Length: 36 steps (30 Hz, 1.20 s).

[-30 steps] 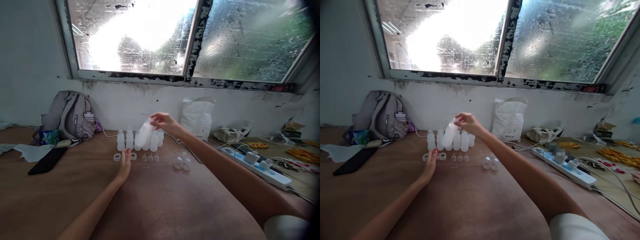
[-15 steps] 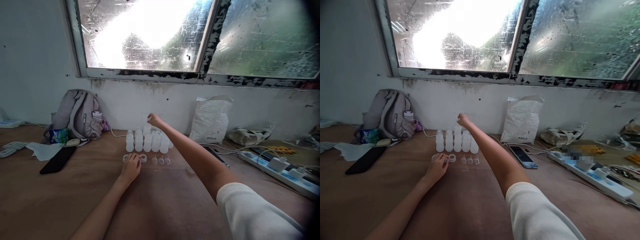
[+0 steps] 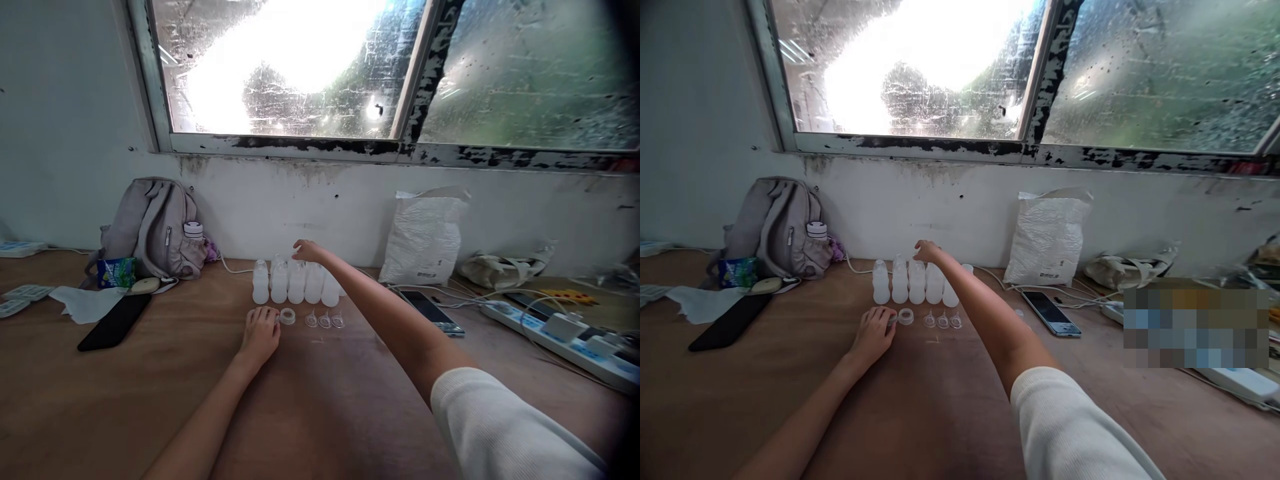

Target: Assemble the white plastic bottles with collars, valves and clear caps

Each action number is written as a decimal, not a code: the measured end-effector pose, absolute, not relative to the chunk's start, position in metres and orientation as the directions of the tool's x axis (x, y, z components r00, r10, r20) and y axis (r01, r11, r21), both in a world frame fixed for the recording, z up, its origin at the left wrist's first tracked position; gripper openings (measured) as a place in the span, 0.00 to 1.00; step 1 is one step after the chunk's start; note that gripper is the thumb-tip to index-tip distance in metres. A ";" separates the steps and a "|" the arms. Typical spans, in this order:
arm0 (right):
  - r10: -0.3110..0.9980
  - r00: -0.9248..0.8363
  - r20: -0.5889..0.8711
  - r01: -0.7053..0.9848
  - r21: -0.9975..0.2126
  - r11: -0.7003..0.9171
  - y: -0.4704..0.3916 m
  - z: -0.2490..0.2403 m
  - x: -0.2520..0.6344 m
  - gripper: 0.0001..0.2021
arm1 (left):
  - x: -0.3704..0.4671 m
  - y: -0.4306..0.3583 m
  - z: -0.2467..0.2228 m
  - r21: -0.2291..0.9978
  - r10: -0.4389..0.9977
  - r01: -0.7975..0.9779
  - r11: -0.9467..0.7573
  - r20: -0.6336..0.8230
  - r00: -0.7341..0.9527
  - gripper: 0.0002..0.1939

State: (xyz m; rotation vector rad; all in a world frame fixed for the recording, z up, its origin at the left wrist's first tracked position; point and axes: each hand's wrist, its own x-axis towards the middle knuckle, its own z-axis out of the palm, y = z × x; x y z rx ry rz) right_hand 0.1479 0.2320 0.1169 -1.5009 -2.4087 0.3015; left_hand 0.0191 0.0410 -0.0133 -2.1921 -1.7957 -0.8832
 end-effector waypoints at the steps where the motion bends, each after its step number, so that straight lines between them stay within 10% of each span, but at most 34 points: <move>1: 0.897 -0.419 0.140 0.834 -0.331 0.442 0.231 0.118 0.149 0.17 | 0.019 0.041 -0.014 0.228 0.835 0.938 -0.262 0.541 0.102 0.09; 14: 0.639 -0.442 0.629 0.671 -0.241 0.702 0.137 0.084 0.225 0.10 | 0.027 0.040 -0.027 0.196 0.832 0.925 -0.325 0.524 0.182 0.17; 22: 0.814 -0.249 0.525 0.817 -0.338 0.468 0.081 -0.019 0.278 0.09 | 0.046 0.029 -0.024 0.220 0.818 0.891 -0.398 0.525 0.236 0.08; 36: 0.850 -0.292 0.439 0.773 -0.415 0.480 0.093 -0.032 0.283 0.10 | 0.073 0.008 -0.011 0.338 0.817 0.786 -0.517 0.471 0.334 0.17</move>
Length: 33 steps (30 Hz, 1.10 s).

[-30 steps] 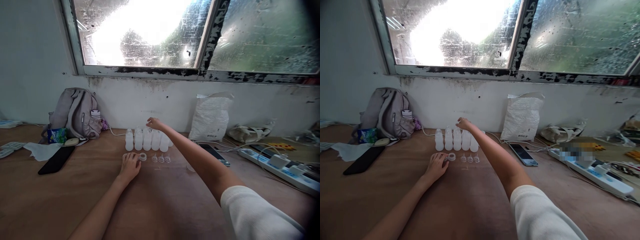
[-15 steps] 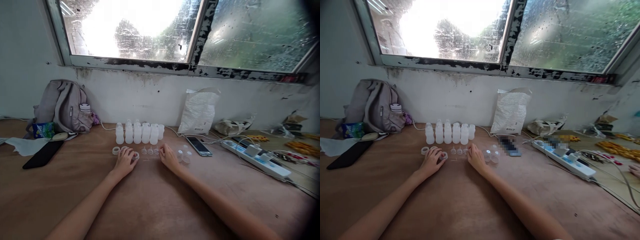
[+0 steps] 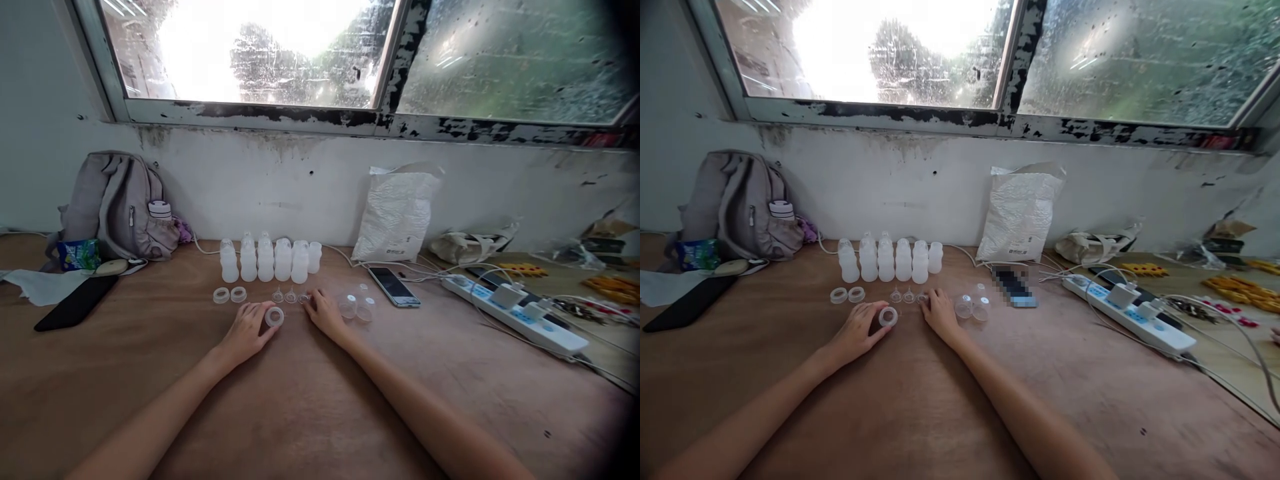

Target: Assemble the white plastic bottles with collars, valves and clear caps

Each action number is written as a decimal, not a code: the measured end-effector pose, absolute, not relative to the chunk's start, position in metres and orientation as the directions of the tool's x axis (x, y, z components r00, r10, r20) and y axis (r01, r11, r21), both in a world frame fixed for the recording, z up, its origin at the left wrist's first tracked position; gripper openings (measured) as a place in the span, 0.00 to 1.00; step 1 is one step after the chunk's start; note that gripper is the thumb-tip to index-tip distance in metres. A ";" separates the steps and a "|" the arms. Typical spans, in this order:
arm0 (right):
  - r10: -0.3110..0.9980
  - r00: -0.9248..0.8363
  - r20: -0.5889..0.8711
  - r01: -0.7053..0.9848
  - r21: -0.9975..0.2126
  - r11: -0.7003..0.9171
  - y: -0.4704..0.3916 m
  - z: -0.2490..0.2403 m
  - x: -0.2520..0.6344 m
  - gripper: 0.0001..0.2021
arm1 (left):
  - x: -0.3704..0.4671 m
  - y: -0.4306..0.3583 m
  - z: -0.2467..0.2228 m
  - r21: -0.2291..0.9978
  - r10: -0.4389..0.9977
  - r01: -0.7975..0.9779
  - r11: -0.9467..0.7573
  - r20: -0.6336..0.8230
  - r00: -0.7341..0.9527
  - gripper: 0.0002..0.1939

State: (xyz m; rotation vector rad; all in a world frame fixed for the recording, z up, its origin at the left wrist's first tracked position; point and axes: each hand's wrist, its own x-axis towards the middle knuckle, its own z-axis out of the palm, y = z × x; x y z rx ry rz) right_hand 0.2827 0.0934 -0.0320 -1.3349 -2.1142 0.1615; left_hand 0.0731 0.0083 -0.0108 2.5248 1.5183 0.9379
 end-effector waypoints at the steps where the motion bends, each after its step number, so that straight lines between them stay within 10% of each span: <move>1: 0.843 -0.294 0.451 0.747 -0.442 0.497 0.092 -0.031 0.283 0.09 | 0.073 0.008 -0.011 0.338 0.813 0.788 -0.514 0.486 0.321 0.18; 12: 0.563 -0.713 0.418 0.472 -0.308 0.826 0.050 -0.014 0.264 0.07 | 0.076 0.001 0.000 0.379 0.772 0.716 -0.586 0.529 0.351 0.18; 24: 0.714 -0.513 0.476 0.361 -0.636 0.683 0.062 -0.023 0.265 0.17 | 0.085 0.008 -0.004 0.358 0.785 0.755 -0.550 0.529 0.321 0.18; 33: 0.625 -0.593 0.508 0.415 -0.472 0.778 0.054 -0.018 0.263 0.10 | 0.084 0.015 -0.019 0.369 0.881 0.826 -0.426 0.376 0.286 0.17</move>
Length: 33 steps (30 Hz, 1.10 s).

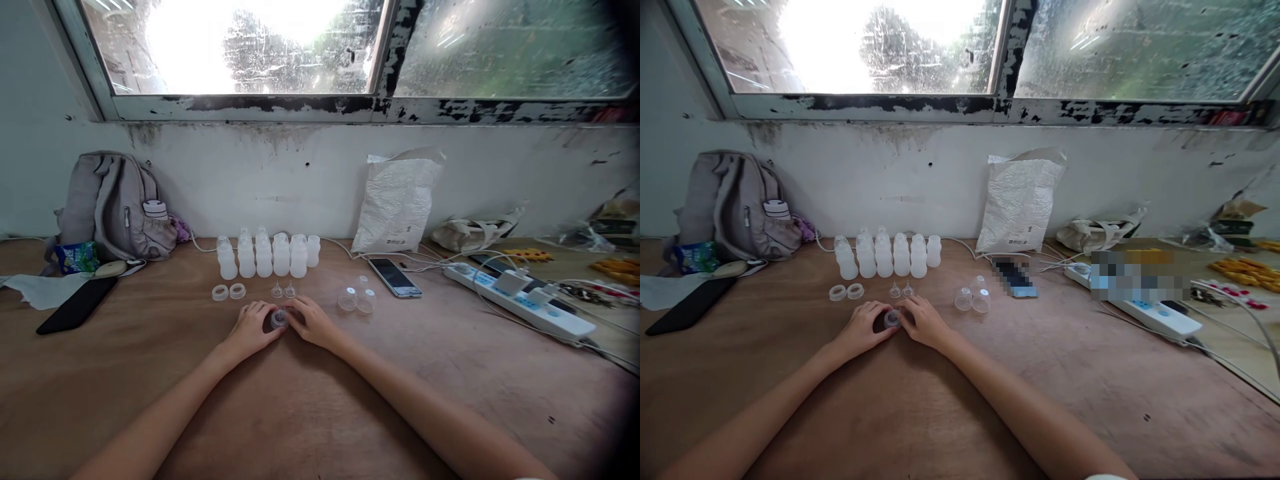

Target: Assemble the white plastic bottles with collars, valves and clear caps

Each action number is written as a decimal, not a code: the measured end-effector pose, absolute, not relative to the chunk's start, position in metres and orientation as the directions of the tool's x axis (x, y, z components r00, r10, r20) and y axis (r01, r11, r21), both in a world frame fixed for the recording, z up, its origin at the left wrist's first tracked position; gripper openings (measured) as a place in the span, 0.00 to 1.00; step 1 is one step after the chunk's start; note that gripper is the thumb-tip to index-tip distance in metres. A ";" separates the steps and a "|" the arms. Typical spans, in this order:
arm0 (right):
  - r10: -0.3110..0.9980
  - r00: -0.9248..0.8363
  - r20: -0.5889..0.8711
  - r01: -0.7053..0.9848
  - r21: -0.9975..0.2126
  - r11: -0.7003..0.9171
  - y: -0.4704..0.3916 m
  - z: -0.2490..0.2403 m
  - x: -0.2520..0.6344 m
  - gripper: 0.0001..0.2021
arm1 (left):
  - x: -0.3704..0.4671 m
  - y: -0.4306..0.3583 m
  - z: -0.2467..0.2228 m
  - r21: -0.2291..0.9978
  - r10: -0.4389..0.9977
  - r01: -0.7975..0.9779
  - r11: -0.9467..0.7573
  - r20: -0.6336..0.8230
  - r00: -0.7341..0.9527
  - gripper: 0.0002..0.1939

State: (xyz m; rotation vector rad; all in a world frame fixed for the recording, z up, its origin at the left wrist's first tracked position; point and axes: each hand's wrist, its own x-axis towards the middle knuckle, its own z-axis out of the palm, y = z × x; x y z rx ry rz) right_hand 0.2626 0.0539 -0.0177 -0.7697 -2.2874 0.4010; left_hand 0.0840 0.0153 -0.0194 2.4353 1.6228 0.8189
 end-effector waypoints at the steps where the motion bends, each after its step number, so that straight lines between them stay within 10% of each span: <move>1: 0.607 -0.613 0.506 0.408 -0.455 0.791 0.052 -0.018 0.261 0.10 | 0.084 0.015 -0.020 0.367 0.880 0.826 -0.429 0.377 0.289 0.17; 33: 0.690 -0.397 0.605 0.264 -0.644 0.718 0.038 -0.012 0.252 0.07 | 0.094 0.008 -0.008 0.800 0.958 0.528 -0.284 0.211 0.196 0.16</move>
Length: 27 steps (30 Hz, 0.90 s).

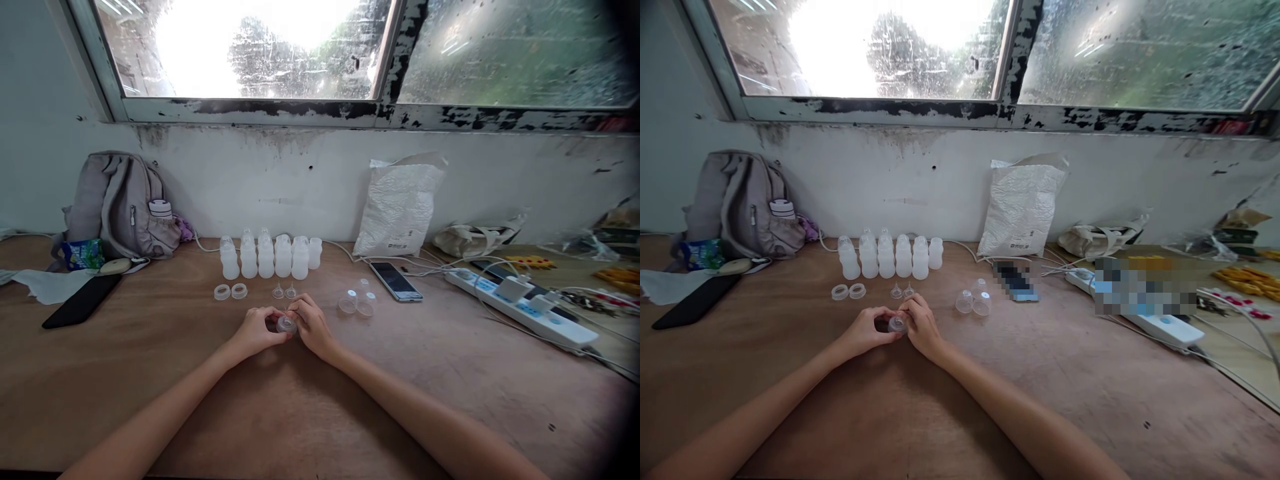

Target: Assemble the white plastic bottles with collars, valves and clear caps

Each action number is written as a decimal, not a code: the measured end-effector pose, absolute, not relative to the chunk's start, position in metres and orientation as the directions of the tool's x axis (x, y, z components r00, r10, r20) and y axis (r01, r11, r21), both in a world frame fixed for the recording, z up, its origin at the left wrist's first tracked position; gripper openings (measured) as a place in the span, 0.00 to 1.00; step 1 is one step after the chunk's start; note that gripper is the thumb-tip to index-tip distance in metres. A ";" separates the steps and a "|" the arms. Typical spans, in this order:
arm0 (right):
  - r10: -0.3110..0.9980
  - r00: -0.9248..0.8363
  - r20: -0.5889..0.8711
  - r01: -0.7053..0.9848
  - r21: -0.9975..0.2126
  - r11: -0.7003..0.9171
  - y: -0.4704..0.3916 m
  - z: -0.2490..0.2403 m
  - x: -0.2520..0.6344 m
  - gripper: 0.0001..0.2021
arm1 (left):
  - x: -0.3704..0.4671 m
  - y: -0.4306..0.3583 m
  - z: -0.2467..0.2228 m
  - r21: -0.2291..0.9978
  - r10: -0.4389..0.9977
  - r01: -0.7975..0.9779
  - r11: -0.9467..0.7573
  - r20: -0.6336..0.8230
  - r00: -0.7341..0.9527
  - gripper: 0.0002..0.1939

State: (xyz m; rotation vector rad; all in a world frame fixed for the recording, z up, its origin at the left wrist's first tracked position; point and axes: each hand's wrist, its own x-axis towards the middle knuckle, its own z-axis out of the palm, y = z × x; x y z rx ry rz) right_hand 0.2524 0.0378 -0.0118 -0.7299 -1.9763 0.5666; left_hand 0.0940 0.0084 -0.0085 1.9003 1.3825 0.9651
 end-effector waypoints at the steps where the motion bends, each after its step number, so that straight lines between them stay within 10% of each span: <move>1: 0.690 -0.397 0.605 0.261 -0.647 0.717 0.038 -0.012 0.253 0.07 | 0.094 0.008 -0.008 0.795 0.959 0.538 -0.281 0.213 0.187 0.16; 10: 0.685 -0.431 0.587 0.227 -0.665 0.712 0.040 -0.012 0.254 0.06 | 0.097 0.004 -0.007 0.647 0.940 0.686 -0.331 0.292 0.178 0.15; 18: 0.782 -0.452 0.430 0.103 -0.845 0.525 0.041 -0.009 0.254 0.13 | 0.089 0.009 -0.005 0.966 0.993 0.230 -0.118 0.114 0.030 0.19; 27: 0.792 -0.423 0.441 0.162 -0.823 0.544 0.040 -0.010 0.252 0.08 | 0.096 0.007 -0.003 0.996 0.991 0.086 -0.039 0.027 0.132 0.15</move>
